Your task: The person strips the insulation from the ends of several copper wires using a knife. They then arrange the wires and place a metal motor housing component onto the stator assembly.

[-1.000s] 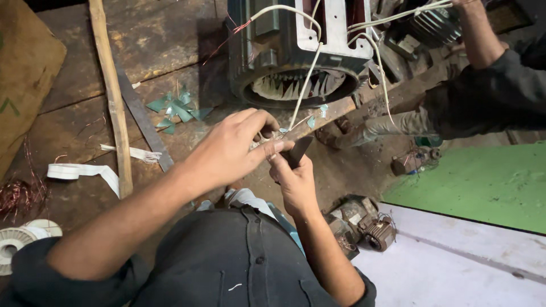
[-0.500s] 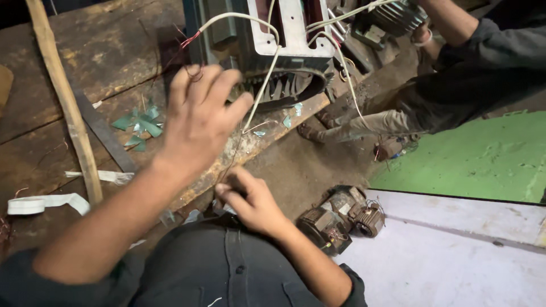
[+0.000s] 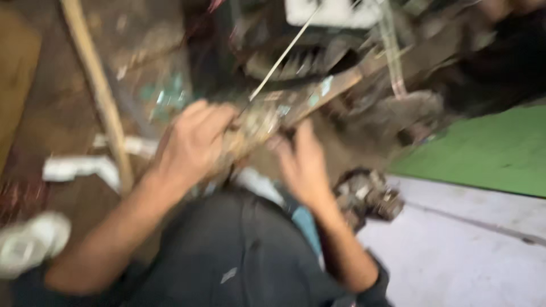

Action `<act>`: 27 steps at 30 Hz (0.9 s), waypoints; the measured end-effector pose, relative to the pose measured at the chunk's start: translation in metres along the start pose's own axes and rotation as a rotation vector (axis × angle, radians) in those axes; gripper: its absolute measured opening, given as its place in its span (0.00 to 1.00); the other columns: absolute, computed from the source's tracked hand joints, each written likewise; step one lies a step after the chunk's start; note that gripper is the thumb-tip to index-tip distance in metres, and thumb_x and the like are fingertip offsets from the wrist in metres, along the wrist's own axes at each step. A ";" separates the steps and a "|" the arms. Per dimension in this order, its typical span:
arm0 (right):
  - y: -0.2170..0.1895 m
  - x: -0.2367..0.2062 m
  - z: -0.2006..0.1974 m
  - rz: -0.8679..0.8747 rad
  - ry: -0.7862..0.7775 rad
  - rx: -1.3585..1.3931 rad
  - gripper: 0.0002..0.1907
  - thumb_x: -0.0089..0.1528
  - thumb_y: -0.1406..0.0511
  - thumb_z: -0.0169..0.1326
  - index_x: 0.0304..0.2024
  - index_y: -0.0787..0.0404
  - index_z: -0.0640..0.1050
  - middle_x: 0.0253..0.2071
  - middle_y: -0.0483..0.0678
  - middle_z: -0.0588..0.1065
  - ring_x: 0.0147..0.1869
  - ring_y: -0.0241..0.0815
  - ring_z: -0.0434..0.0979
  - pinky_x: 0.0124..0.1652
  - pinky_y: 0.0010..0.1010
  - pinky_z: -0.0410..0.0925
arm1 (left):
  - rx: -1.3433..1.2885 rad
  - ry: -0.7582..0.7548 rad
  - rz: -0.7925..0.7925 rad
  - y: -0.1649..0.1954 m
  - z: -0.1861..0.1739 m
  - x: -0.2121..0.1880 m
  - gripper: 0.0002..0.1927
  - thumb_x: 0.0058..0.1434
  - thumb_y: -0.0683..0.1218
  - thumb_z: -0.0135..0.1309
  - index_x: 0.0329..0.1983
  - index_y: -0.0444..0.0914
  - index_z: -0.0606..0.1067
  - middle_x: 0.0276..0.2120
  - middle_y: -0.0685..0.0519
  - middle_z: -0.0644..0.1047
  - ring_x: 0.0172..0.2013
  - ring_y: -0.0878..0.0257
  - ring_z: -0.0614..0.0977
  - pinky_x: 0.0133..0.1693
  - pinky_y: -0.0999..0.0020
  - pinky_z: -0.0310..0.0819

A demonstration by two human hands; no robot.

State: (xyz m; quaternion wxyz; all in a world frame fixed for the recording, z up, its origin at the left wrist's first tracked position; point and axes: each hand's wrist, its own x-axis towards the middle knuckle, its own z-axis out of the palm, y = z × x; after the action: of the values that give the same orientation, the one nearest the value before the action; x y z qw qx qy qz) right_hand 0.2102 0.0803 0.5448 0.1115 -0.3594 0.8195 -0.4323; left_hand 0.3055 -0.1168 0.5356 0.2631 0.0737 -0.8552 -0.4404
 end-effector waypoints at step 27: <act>0.004 0.039 0.038 -0.274 -0.174 -0.497 0.07 0.62 0.67 0.54 0.40 0.60 0.70 0.31 0.60 0.76 0.34 0.67 0.78 0.31 0.53 0.68 | 0.421 0.019 -0.017 0.011 -0.017 -0.051 0.11 0.57 0.41 0.52 0.43 0.39 0.77 0.30 0.50 0.76 0.36 0.51 0.79 0.39 0.54 0.74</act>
State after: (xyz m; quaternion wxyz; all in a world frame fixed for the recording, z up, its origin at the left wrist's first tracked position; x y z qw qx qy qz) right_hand 0.1993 0.0315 0.5242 0.0305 -0.5185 0.8315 -0.1970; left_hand 0.3588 -0.1040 0.5320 0.2460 0.1384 -0.9252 -0.2536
